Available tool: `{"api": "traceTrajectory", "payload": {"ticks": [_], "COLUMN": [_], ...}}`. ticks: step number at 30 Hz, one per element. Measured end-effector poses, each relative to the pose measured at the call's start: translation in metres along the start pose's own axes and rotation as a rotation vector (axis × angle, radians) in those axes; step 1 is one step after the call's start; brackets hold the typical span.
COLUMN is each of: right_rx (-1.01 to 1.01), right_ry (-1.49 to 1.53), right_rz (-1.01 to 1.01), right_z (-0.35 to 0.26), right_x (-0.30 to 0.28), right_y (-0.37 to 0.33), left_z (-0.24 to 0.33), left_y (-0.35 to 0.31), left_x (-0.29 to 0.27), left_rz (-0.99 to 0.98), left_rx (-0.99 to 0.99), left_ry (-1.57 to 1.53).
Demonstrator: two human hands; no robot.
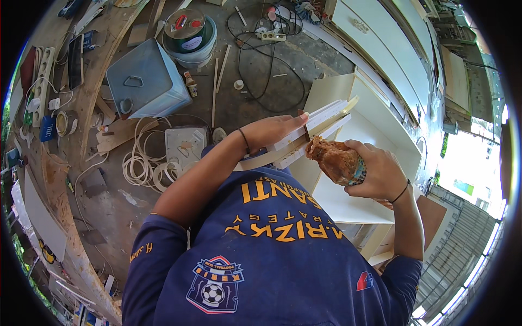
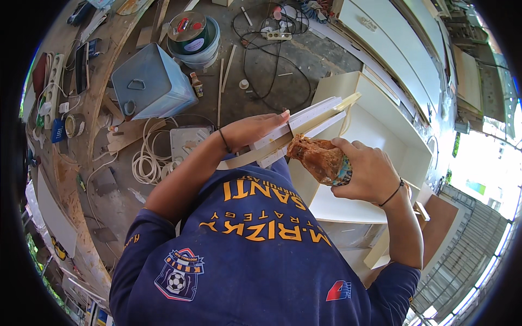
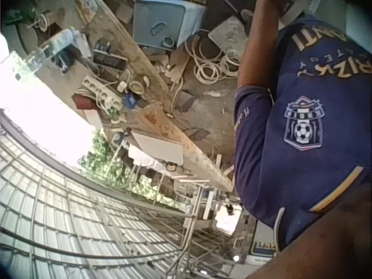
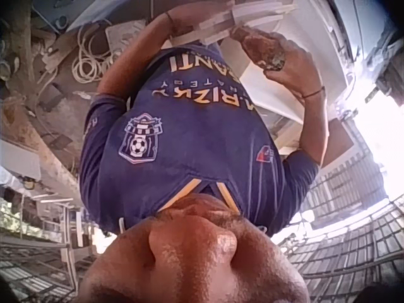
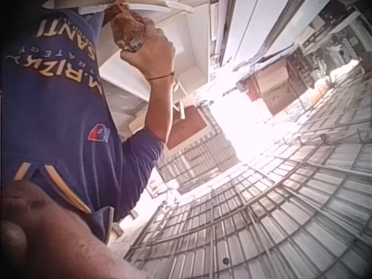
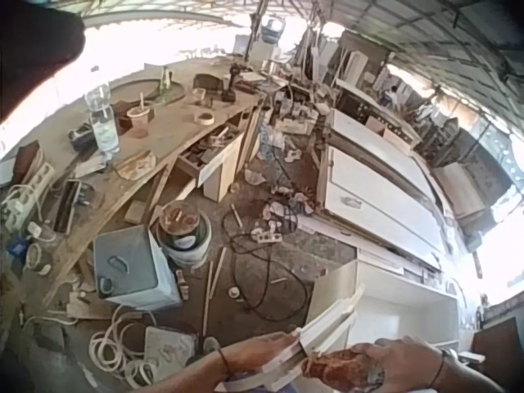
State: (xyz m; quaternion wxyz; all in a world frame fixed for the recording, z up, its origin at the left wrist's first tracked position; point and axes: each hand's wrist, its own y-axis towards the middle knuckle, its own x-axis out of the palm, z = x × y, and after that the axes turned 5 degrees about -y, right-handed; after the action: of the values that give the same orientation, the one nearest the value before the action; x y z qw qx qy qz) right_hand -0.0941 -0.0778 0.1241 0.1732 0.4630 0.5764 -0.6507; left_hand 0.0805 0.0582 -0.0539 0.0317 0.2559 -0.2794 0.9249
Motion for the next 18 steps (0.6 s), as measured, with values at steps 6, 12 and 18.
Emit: {"api": "traceTrajectory", "payload": {"ticks": [6, 12, 18], "right_rx": [0.067, 0.071, 0.059], "right_ry": [-0.006, 0.006, 0.027], "right_rz": [-0.051, -0.022, -0.002], "right_z": [-0.0003, -0.0005, 0.0014], "right_x": [0.0024, 0.003, 0.0069], "right_y": [-0.0015, -0.0043, -0.0075], "left_z": [0.0015, -0.0011, 0.0035], "left_y": [0.0003, 0.0014, -0.0014], "left_x": [0.0006, 0.0005, 0.0019], "left_rz": [0.003, -0.037, -0.02], "left_rx": [-0.022, 0.006, 0.023], "left_ry": [0.009, -0.063, -0.057]}}
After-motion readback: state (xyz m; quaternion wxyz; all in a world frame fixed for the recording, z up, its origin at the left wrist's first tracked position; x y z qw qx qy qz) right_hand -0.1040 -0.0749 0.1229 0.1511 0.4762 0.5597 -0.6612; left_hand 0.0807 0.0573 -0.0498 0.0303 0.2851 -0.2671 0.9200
